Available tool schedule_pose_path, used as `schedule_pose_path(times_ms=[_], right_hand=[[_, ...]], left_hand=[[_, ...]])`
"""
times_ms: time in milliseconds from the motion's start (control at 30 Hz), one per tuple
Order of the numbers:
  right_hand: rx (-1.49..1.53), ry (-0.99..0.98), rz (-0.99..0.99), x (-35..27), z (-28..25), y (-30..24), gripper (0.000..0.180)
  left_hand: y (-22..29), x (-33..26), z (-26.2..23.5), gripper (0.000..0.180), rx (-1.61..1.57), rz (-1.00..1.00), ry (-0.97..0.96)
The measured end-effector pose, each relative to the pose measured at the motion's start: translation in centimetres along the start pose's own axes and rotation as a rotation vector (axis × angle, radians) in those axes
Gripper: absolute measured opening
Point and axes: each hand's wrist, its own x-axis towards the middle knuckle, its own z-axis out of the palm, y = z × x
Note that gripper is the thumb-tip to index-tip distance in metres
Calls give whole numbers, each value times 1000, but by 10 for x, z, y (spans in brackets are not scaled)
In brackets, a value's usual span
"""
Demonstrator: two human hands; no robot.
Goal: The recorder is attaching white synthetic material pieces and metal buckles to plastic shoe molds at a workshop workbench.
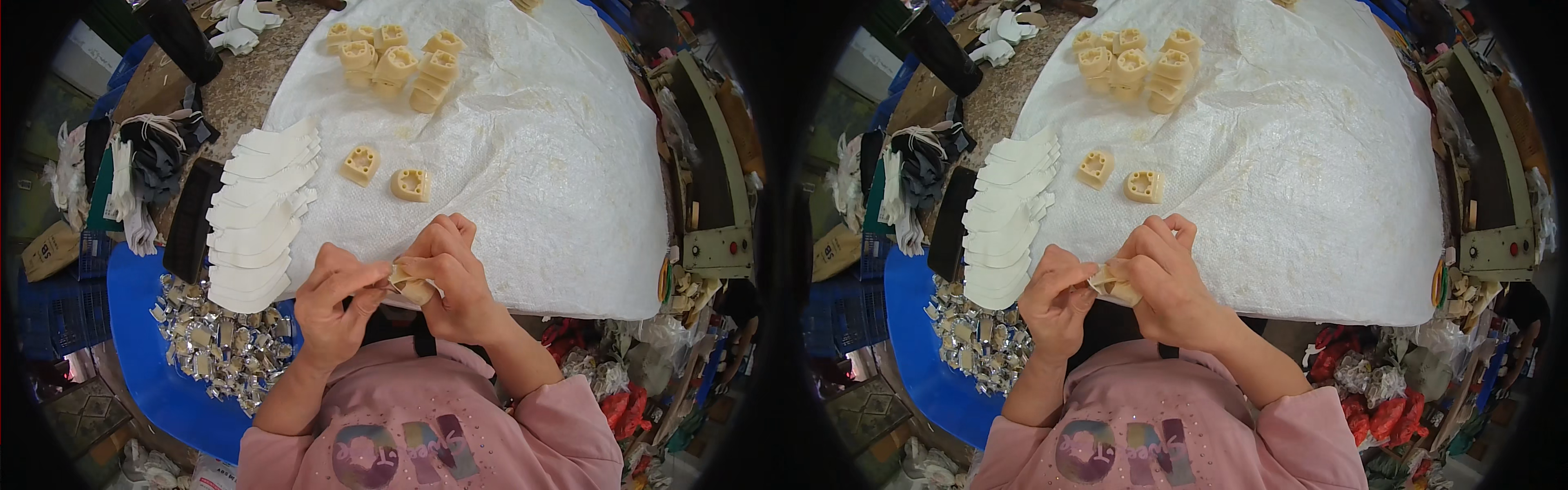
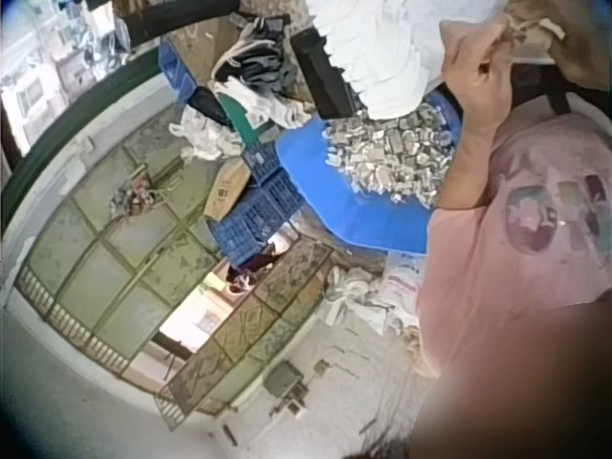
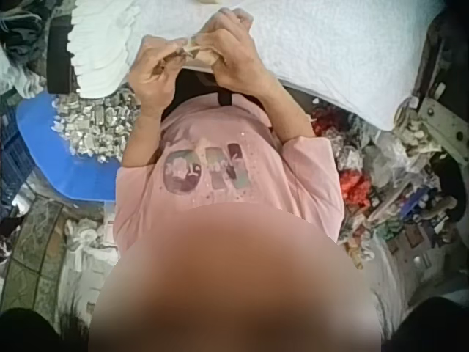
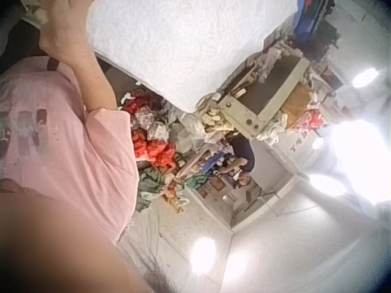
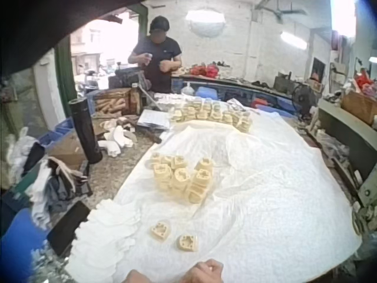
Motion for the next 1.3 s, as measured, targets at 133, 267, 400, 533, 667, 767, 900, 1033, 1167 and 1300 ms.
schedule_pose_path(times_ms=[133, 267, 400, 533, 667, 767, 900, 1033, 1167, 1300], right_hand=[[65, -34, 5, -2, -1, 1, 40], [6, -112, 25, -1, -4, -6, 38], [-55, -197, -8, 1, -4, -11, 35], [-18, -91, -13, -2, -1, -5, 29], [-54, -49, -81, -2, 3, 0, 29], [-55, -71, -14, 5, 1, -11, 31], [-1, -43, -8, -4, 6, -15, 32], [459, 228, 434, -31, 18, -14, 23], [1042, 309, 657, -31, 25, -26, 21], [1177, 342, 618, -35, 18, -24, 21]], left_hand=[[9, 7, 3, 10, 58, 28, -63], [11, 14, 3, 7, 210, 118, -110], [3, 8, 0, 16, 213, 107, -107], [12, 8, 2, 14, 194, 76, -99], [9, 6, -4, 18, 257, 159, 3], [-1, 4, -16, 21, 297, 178, 29], [-1, 1, -24, 19, 249, 161, 60], [10, 0, -18, 26, 138, 111, 98], [20, -1, -3, 27, -76, 86, 30], [18, -3, -6, 26, -64, 81, -121]])
